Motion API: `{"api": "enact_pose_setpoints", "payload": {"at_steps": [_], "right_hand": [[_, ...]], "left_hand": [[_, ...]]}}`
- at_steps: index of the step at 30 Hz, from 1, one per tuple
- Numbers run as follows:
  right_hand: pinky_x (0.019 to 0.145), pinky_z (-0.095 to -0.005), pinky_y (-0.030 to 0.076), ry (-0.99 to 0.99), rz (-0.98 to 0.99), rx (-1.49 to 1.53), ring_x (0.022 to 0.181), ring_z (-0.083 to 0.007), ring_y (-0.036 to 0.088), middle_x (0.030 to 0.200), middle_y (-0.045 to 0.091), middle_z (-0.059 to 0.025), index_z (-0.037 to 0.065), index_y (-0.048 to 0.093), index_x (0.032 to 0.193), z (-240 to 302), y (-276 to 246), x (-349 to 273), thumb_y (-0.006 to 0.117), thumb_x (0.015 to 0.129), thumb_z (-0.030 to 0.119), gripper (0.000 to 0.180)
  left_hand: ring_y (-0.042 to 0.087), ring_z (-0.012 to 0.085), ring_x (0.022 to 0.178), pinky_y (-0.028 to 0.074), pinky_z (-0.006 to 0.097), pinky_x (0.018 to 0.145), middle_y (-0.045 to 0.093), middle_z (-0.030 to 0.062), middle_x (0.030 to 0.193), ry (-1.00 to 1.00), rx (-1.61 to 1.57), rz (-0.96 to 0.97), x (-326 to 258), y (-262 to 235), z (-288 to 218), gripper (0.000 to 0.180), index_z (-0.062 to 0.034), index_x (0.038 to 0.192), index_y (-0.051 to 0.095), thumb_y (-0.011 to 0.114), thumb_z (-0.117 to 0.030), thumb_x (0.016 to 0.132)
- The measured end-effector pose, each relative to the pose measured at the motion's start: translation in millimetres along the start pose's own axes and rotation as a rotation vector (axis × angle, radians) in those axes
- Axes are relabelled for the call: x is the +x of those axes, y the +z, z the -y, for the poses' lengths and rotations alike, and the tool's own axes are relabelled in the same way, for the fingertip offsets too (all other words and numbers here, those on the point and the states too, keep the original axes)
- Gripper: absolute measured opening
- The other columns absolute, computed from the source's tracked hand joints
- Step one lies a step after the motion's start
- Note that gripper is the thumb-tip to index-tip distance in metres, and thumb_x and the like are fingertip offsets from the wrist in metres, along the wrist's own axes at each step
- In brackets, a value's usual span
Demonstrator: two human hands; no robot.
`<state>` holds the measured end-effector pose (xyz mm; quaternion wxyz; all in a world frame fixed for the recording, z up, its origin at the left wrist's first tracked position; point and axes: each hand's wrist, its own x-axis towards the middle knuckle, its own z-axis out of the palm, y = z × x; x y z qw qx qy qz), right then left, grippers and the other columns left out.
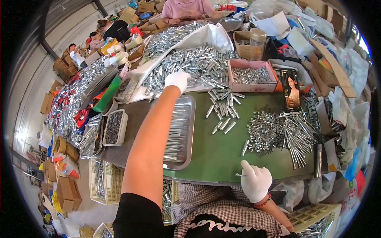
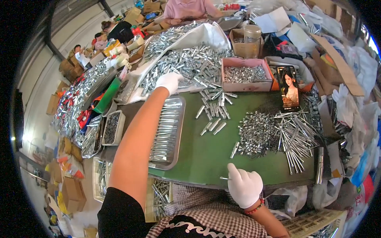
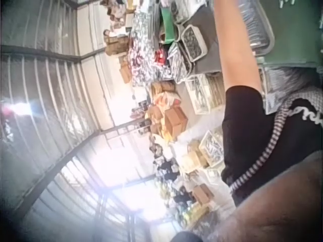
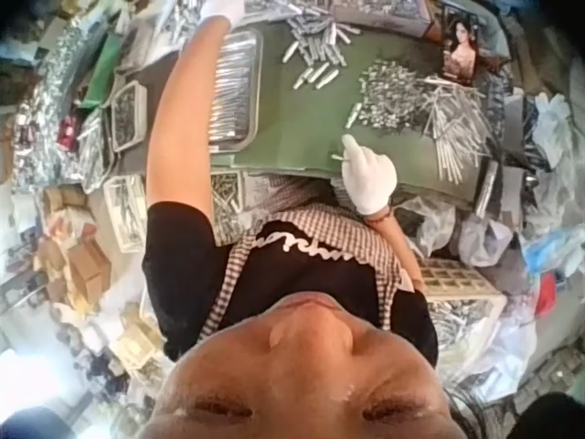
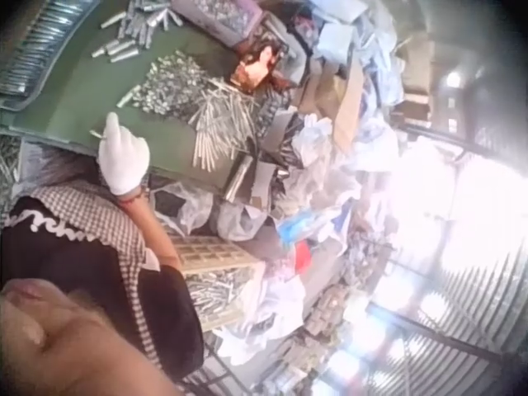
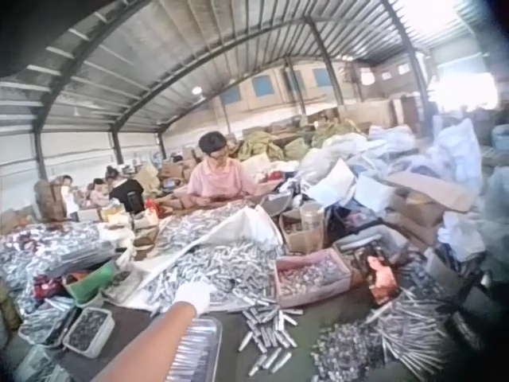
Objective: Assembling small metal pins into cylindrical metal housings using a manual press tool.
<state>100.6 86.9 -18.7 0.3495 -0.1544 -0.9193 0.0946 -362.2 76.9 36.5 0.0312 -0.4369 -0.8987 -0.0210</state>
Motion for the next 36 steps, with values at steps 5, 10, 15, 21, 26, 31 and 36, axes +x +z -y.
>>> {"api": "enact_pose_setpoints", "payload": {"at_steps": [5, 10, 15, 21, 26, 31, 36], "right_hand": [[0.052, -0.0371, 0.043, 0.001, 0.038, -0.036, 0.054, -0.0199, 0.056, 0.069, 0.057, 0.0009, 0.012, 0.071, 0.11, -1.4, -0.4, -0.8, 0.074, 0.077, 0.007, 0.033], [0.052, -0.0372, 0.043, 0.005, 0.033, -0.05, 0.055, -0.0201, 0.057, 0.069, 0.057, 0.0007, 0.012, 0.071, 0.109, 0.2, -3.7, -1.4, 0.074, 0.077, 0.007, 0.032], [0.052, -0.0375, 0.043, 0.017, 0.072, -0.019, 0.055, -0.0209, 0.058, 0.069, 0.058, 0.0001, 0.012, 0.07, 0.11, -0.1, -3.9, 0.4, 0.074, 0.078, 0.008, 0.032], [0.052, -0.0373, 0.042, -0.02, 0.053, -0.033, 0.054, -0.0199, 0.057, 0.067, 0.055, 0.0005, 0.012, 0.069, 0.111, -0.9, -1.4, 0.2, 0.073, 0.08, 0.009, 0.031], [0.052, -0.0366, 0.042, -0.031, 0.018, -0.036, 0.054, -0.0194, 0.056, 0.066, 0.053, 0.0006, 0.013, 0.069, 0.111, -1.9, -0.7, -0.1, 0.073, 0.08, 0.009, 0.032], [0.055, -0.0394, 0.042, 0.035, 0.028, 0.014, 0.056, -0.0248, 0.056, 0.071, 0.061, -0.0008, 0.013, 0.069, 0.11, -2.5, -4.0, -4.7, 0.072, 0.076, 0.003, 0.035], [0.066, -0.0324, 0.055, 0.422, -0.083, 0.575, 0.066, -0.0239, 0.068, 0.079, 0.069, -0.0086, 0.004, 0.068, 0.128, -4.2, -16.8, -7.9, 0.068, 0.09, 0.004, 0.038]], "left_hand": [[0.073, 0.0342, 0.105, 0.057, 0.046, 0.093, 0.076, 0.0155, 0.114, 0.056, 0.011, 0.052, 14.7, 6.0, 2.0, 0.032, -0.0233, 0.115, 0.08, 0.06, -0.015, 0.092], [0.074, 0.035, 0.101, 0.058, 0.046, 0.09, 0.076, 0.0158, 0.107, 0.106, 0.08, 0.002, 10.2, 2.6, -10.5, 0.031, -0.0243, 0.113, 0.081, 0.059, -0.013, 0.093], [0.072, 0.0367, 0.101, 0.056, 0.048, 0.092, 0.074, 0.0163, 0.108, 0.119, 0.099, 0.124, 13.0, -5.6, -20.5, 0.027, -0.0209, 0.112, 0.079, 0.067, -0.016, 0.088], [0.071, 0.0383, 0.103, 0.056, 0.049, 0.093, 0.073, 0.0199, 0.107, 0.271, 0.171, 0.086, 14.9, 4.7, -15.4, 0.023, -0.0111, 0.106, 0.079, 0.063, -0.02, 0.091], [0.07, 0.039, 0.11, 0.055, 0.051, 0.094, 0.073, 0.0228, 0.113, 0.073, -0.152, 0.043, -14.2, -21.4, -46.3, 0.031, -0.0045, 0.118, 0.066, 0.059, -0.027, 0.099], [0.073, 0.032, 0.094, 0.055, 0.044, 0.085, 0.072, 0.0195, 0.104, 0.26, -0.697, 0.029, -87.6, -56.2, -105.7, 0.022, -0.0055, 0.114, 0.063, 0.054, -0.021, 0.102], [0.068, 0.0159, 0.076, 0.055, 0.031, 0.072, 0.067, 0.009, 0.093, 0.552, -0.748, -0.074, -218.8, -59.2, -165.8, 0.014, -0.0007, 0.107, 0.064, 0.06, -0.014, 0.102]]}}
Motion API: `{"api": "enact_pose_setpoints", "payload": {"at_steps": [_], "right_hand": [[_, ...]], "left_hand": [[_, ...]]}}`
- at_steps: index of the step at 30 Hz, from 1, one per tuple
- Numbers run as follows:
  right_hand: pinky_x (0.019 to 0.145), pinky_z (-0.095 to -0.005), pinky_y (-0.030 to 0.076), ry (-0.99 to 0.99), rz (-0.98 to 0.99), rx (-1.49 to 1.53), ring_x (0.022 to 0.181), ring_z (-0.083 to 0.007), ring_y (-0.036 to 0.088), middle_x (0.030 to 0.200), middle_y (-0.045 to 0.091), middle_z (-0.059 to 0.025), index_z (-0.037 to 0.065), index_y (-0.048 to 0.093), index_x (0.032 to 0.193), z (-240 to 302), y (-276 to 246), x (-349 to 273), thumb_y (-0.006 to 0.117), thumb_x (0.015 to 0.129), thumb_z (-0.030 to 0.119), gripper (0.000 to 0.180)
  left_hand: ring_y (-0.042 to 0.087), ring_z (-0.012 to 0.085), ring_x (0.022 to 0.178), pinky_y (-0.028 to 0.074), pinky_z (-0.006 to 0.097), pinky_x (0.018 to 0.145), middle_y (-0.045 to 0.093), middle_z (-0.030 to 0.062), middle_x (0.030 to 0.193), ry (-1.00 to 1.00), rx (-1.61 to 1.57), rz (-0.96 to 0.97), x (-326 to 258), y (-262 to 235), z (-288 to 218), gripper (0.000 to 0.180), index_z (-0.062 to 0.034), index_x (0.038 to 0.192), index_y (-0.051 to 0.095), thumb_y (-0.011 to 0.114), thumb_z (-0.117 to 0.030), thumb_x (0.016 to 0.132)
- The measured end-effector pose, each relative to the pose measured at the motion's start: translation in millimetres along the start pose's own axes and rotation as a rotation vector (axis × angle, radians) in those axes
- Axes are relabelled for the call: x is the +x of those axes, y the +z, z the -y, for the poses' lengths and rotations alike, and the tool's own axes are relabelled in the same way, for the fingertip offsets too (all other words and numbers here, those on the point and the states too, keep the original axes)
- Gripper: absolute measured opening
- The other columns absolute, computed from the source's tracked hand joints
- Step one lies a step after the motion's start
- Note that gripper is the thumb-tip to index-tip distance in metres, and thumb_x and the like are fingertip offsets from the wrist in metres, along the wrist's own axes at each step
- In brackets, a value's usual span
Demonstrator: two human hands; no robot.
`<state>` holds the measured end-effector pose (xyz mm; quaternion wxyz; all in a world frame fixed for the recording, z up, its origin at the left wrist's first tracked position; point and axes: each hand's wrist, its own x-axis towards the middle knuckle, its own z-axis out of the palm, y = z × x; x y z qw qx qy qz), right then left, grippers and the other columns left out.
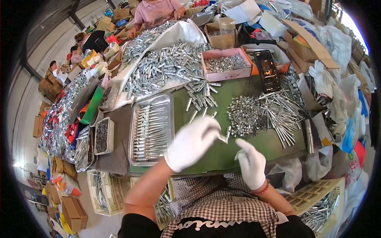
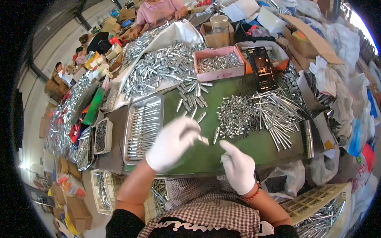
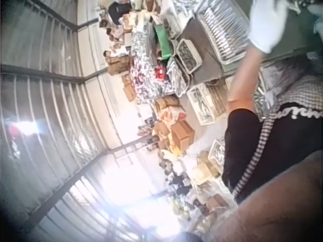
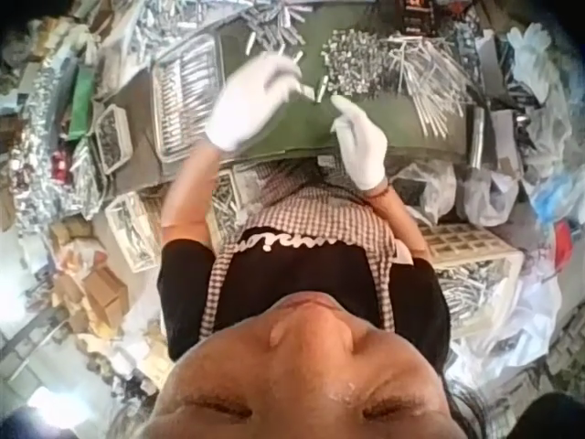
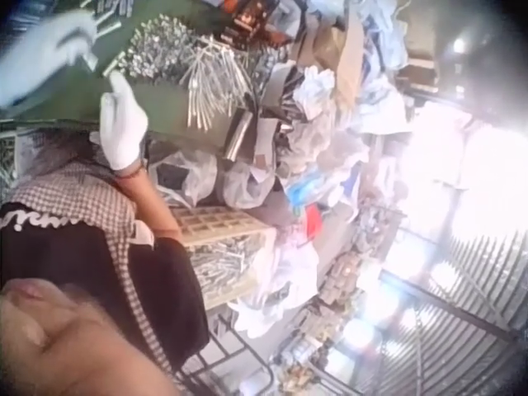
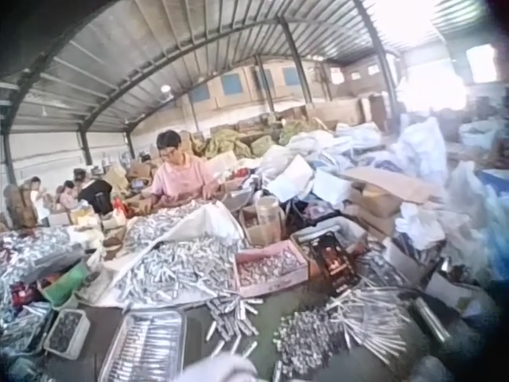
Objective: Assembling small metal pins into cylindrical metal housings using a manual press tool.
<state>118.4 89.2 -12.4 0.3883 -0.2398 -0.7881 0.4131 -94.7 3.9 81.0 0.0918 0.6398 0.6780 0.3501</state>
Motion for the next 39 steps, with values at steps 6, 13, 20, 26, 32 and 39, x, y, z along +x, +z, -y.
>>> {"api": "enact_pose_setpoints", "payload": {"at_steps": [6, 13, 20, 26, 32, 39], "right_hand": [[0.072, -0.0257, 0.055, 0.167, 0.141, 0.107, 0.078, -0.0107, 0.068, 0.09, 0.074, -0.008, 0.0, 0.072, 0.123, 17.6, -8.3, 14.8, 0.072, 0.094, 0.008, 0.03], [0.074, -0.0221, 0.05, 0.311, 0.166, 0.207, 0.081, -0.0052, 0.06, 0.091, 0.071, -0.0006, -0.003, 0.073, 0.116, 21.4, -12.4, 12.1, 0.067, 0.095, 0.003, 0.023], [0.073, -0.022, 0.053, 0.319, 0.132, 0.185, 0.081, -0.0044, 0.063, 0.093, 0.073, -0.003, -0.001, 0.073, 0.114, 16.7, -11.1, 10.2, 0.073, 0.093, 0.002, 0.022], [0.074, -0.023, 0.053, 0.366, 0.1, 0.229, 0.081, -0.0046, 0.062, 0.092, 0.072, -0.0023, -0.002, 0.071, 0.113, 13.0, -9.9, 9.7, 0.072, 0.095, 0.004, 0.019], [0.074, -0.0238, 0.053, 0.422, 0.078, 0.31, 0.08, -0.0059, 0.065, 0.088, 0.073, -0.0038, -0.004, 0.07, 0.108, 10.5, -8.5, 10.4, 0.068, 0.098, 0.006, 0.014], [0.07, -0.0235, 0.051, 0.421, 0.063, 0.311, 0.076, -0.0061, 0.065, 0.082, 0.072, -0.0035, -0.003, 0.07, 0.104, 7.3, -7.0, 10.2, 0.067, 0.099, 0.008, 0.013]], "left_hand": [[0.072, 0.0151, 0.083, 0.057, 0.029, 0.077, 0.069, 0.0094, 0.099, -0.533, -0.669, -0.156, -42.5, 61.3, -25.1, 0.008, 0.0037, 0.109, 0.062, 0.061, 0.0, 0.101], [0.073, 0.0181, 0.087, 0.058, 0.03, 0.083, 0.069, 0.0121, 0.103, -0.528, -0.729, -0.259, -50.4, 78.5, -18.9, 0.011, 0.0032, 0.113, 0.059, 0.058, -0.002, 0.103], [0.074, 0.0199, 0.094, 0.058, 0.031, 0.09, 0.069, 0.0138, 0.111, -0.472, -0.824, -0.308, -58.8, 86.8, -21.1, 0.018, 0.004, 0.12, 0.058, 0.055, 0.002, 0.103], [0.075, 0.021, 0.099, 0.058, 0.031, 0.089, 0.07, 0.0141, 0.114, -0.487, -0.751, -0.287, -59.9, 87.0, -25.1, 0.018, 0.0048, 0.12, 0.059, 0.056, 0.001, 0.103], [0.078, 0.0179, 0.087, 0.059, 0.027, 0.079, 0.075, 0.0122, 0.098, -0.55, -0.675, -0.265, -59.9, 84.9, -25.8, 0.013, 0.0022, 0.112, 0.066, 0.059, -0.005, 0.103], [0.077, 0.0174, 0.084, 0.059, 0.029, 0.08, 0.074, 0.0106, 0.098, -0.581, -0.667, -0.202, -57.1, 79.6, -29.9, 0.017, 0.0042, 0.115, 0.064, 0.056, -0.006, 0.105]]}}
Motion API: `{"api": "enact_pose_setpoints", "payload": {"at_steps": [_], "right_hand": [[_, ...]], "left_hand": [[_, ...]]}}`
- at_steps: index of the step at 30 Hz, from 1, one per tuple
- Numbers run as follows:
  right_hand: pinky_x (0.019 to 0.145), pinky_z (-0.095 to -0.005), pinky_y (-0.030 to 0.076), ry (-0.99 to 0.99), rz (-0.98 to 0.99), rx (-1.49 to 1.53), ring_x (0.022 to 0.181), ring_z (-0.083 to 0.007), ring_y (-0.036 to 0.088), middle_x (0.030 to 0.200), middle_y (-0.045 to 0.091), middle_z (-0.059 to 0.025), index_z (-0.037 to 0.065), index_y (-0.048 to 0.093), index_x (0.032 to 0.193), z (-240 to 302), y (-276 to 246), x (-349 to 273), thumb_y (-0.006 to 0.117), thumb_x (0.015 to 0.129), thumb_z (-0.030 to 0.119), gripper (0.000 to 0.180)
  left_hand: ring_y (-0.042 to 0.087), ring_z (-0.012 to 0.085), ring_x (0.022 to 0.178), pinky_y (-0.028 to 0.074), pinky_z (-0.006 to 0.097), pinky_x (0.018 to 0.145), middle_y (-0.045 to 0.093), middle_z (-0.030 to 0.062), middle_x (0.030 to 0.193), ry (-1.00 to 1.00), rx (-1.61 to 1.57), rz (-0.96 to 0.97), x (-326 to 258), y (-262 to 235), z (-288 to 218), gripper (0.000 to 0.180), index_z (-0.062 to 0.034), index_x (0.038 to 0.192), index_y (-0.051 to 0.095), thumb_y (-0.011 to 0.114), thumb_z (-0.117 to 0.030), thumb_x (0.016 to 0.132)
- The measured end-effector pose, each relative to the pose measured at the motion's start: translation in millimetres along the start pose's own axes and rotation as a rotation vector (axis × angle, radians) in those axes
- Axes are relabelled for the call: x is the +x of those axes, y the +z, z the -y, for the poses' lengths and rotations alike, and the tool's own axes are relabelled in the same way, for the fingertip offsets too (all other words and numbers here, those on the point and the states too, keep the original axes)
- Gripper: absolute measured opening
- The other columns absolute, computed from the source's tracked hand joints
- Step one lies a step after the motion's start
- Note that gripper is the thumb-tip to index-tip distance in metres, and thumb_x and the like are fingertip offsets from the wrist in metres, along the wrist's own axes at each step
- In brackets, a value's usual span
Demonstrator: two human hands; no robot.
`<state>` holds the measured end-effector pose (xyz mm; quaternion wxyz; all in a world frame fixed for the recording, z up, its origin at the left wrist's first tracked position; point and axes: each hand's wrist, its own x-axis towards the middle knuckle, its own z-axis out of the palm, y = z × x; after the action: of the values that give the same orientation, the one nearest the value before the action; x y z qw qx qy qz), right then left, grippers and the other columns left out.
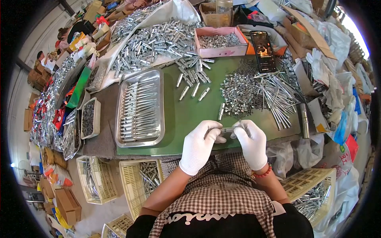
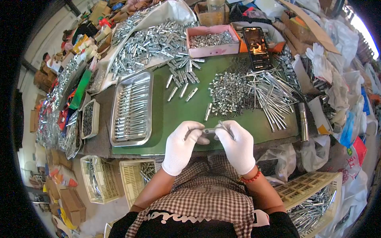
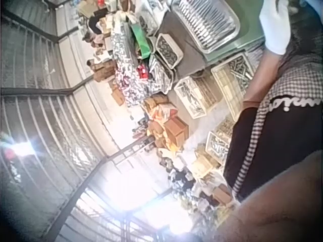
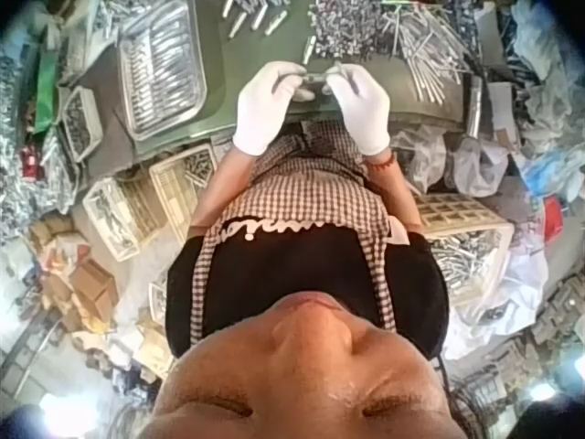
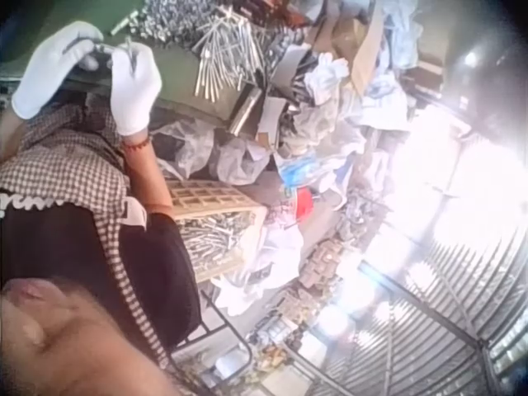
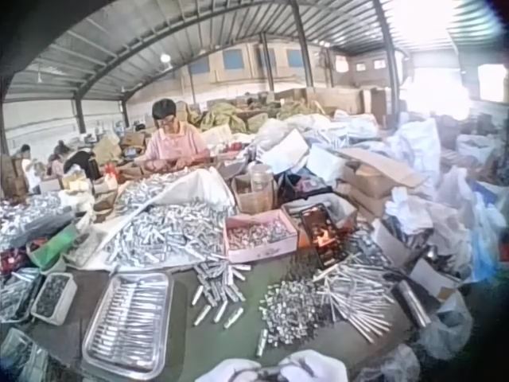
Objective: Assembling small metal pins into cylindrical metal housings using a manual press tool.
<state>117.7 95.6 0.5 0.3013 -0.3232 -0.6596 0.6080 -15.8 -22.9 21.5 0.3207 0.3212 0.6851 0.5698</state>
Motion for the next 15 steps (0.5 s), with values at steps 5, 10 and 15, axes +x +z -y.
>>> {"api": "enact_pose_setpoints", "payload": {"at_steps": [5, 10, 15], "right_hand": [[0.069, -0.0237, 0.051, -0.014, 0.004, -0.019, 0.073, -0.006, 0.063, 0.08, 0.071, -0.0033, -0.003, 0.07, 0.102, 0.2, -0.1, -0.1, 0.067, 0.099, 0.01, 0.014], [0.068, -0.0288, 0.053, -0.152, -0.049, -0.247, 0.071, -0.0117, 0.064, 0.078, 0.068, -0.0103, -0.001, 0.07, 0.101, 5.3, -2.6, -1.5, 0.07, 0.096, 0.013, 0.015], [0.069, -0.0334, 0.055, -0.218, -0.042, -0.35, 0.075, -0.0255, 0.07, 0.087, 0.071, -0.0141, 0.003, 0.07, 0.105, 2.8, -12.1, -5.3, 0.074, 0.093, 0.013, 0.016]], "left_hand": [[0.077, 0.0171, 0.084, 0.059, 0.029, 0.079, 0.074, 0.0113, 0.101, 0.008, 0.047, 0.014, 0.0, -0.8, -0.3, 0.02, 0.0034, 0.119, 0.064, 0.055, -0.01, 0.106], [0.076, 0.0215, 0.089, 0.057, 0.032, 0.08, 0.073, 0.0132, 0.105, 0.174, 0.195, 0.054, 1.4, 5.9, 0.5, 0.023, -0.0016, 0.12, 0.068, 0.067, -0.012, 0.099], [0.069, 0.0319, 0.092, 0.055, 0.041, 0.082, 0.071, 0.0118, 0.101, 0.316, 0.565, -0.008, 1.7, 16.4, 3.9, 0.019, -0.0071, 0.107, 0.074, 0.075, -0.012, 0.089]]}}
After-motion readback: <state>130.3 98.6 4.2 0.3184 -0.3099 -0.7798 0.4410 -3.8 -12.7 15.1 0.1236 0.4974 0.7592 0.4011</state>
